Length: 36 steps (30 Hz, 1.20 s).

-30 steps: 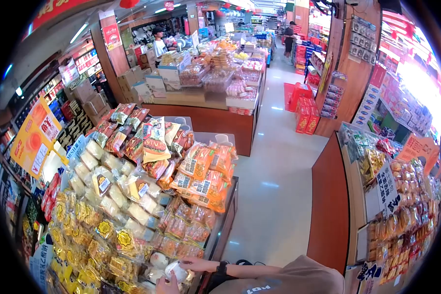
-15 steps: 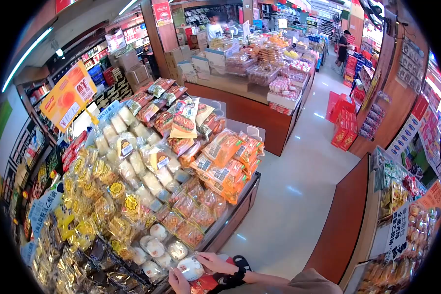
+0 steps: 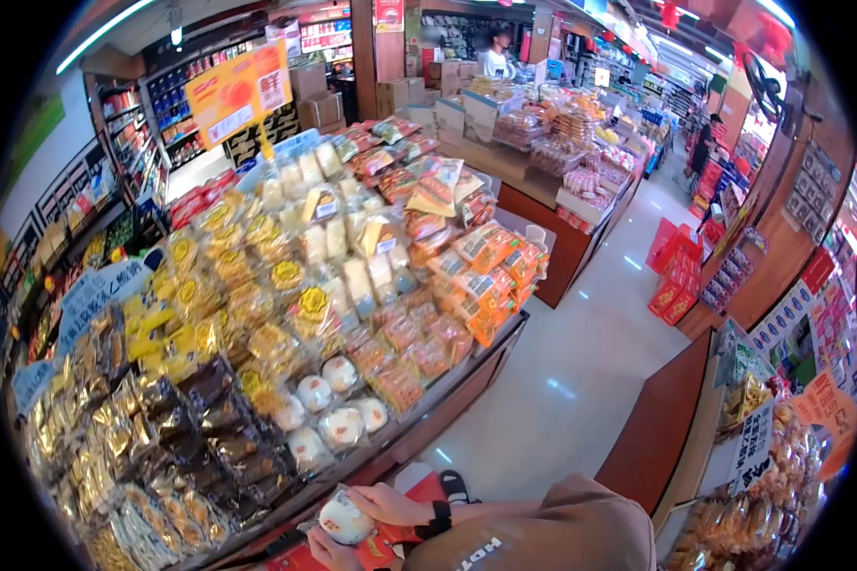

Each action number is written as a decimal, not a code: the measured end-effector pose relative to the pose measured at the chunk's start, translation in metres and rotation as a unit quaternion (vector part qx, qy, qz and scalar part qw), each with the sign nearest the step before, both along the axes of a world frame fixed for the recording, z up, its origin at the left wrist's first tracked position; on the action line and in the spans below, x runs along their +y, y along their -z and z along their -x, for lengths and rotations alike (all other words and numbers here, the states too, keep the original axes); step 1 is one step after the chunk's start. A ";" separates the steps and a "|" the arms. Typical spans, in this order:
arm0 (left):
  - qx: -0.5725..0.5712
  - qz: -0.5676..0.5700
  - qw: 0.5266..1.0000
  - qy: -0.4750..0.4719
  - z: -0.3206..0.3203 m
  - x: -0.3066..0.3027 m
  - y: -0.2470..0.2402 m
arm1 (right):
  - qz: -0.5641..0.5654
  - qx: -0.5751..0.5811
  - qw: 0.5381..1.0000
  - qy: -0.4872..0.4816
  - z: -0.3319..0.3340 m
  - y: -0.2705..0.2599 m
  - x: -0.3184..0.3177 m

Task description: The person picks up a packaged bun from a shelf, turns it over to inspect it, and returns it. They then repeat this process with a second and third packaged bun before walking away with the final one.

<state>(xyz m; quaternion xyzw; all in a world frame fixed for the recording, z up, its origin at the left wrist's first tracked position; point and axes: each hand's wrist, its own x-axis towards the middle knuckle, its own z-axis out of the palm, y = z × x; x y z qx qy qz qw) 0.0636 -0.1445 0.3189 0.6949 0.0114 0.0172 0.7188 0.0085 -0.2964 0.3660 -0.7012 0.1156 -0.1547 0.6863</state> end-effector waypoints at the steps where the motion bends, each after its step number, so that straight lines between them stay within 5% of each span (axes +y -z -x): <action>1: 0.037 0.029 0.998 -0.041 -0.003 0.021 0.008 | 0.027 -0.018 0.999 -0.020 -0.007 0.005 0.018; 3: 0.077 0.060 0.993 -0.062 -0.014 0.062 0.021 | 0.037 -0.009 0.998 -0.058 -0.009 -0.018 0.046; 6: 0.124 -0.005 0.990 0.065 -0.014 0.151 0.025 | 0.214 -0.038 0.972 -0.085 -0.017 -0.011 0.088; 11: 0.138 -0.054 0.986 0.083 -0.011 0.205 0.021 | 0.234 -0.022 0.967 -0.095 -0.026 -0.001 0.149; 22: 0.083 -0.041 0.994 -0.053 -0.001 0.247 0.021 | 0.157 -0.107 0.974 -0.126 -0.061 0.021 0.231; 24: 0.054 -0.040 0.993 -0.093 0.000 0.255 0.021 | 0.214 0.043 0.949 -0.226 -0.062 0.003 0.237; 26: -0.012 -0.108 0.983 -0.149 -0.002 0.273 0.026 | 0.224 0.006 0.937 -0.269 -0.078 0.031 0.253; 27: -0.045 -0.197 0.955 -0.217 0.012 0.301 0.035 | 0.223 -0.219 0.931 -0.189 -0.087 0.054 0.279; 29: 0.088 0.050 0.948 -0.300 0.011 0.281 -0.032 | 0.169 -0.090 0.942 -0.275 -0.090 0.014 0.288; 30: 0.043 -0.062 0.947 -0.313 0.015 0.298 -0.018 | 0.112 0.018 0.947 -0.300 -0.096 0.026 0.303; 31: 0.011 -0.178 0.929 -0.323 0.017 0.317 0.000 | 0.123 -0.098 0.946 -0.282 -0.105 0.052 0.321; 33: 0.053 -0.041 0.938 -0.341 0.011 0.337 -0.014 | 0.128 0.017 0.914 -0.384 -0.123 0.039 0.338; 36: 0.029 -0.087 0.921 -0.378 0.001 0.370 -0.021 | 0.065 -0.038 0.907 -0.415 -0.153 0.041 0.383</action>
